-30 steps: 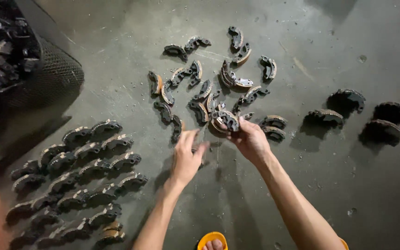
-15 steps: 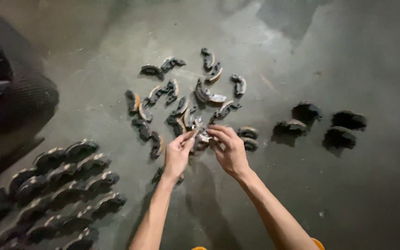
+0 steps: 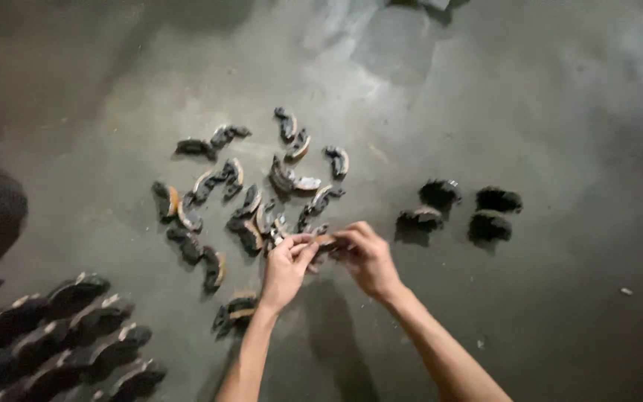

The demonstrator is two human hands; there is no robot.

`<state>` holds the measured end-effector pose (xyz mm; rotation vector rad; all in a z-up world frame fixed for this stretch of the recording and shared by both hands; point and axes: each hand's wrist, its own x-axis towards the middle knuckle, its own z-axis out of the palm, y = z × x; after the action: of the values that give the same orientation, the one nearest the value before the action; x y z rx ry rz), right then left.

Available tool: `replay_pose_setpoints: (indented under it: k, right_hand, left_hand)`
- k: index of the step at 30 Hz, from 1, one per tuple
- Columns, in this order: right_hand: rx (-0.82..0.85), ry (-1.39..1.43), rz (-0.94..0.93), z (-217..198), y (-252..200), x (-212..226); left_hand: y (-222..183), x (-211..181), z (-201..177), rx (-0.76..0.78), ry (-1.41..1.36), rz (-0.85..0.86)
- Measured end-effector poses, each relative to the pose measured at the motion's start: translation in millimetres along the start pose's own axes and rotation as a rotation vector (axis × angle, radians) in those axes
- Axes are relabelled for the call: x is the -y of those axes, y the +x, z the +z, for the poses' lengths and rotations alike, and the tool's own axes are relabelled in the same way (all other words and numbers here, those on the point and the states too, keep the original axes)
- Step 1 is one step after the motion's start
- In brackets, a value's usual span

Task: The recorder is sorting through several piles of used motorcycle brake shoes on the workshop floor.

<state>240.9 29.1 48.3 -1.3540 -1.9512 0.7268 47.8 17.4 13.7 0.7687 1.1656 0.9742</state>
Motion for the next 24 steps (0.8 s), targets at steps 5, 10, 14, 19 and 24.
replay_pose_setpoints:
  k: [5,10,14,19,24]
  right_hand:
    - [-0.14,0.003,0.111,-5,-13,-24]
    - [-0.136,-0.119,0.149,-10,-3,-54]
    - [-0.079,-0.39,0.05,-9,36,-106]
    - [0.203,-0.57,0.213,1,72,-131]
    - [0.174,-0.447,0.369,-14,93,-143]
  left_hand:
    - [-22,-18,-27,-0.162,0.169,0.016]
    - [-21,-6,-51,-0.229,0.256,0.068]
    - [-22,-4,-44,-0.242,0.299,0.094]
    - [-15,-14,-28,-0.232,0.405,0.202]
    - [7,-1,-17,-0.259,0.613,0.451]
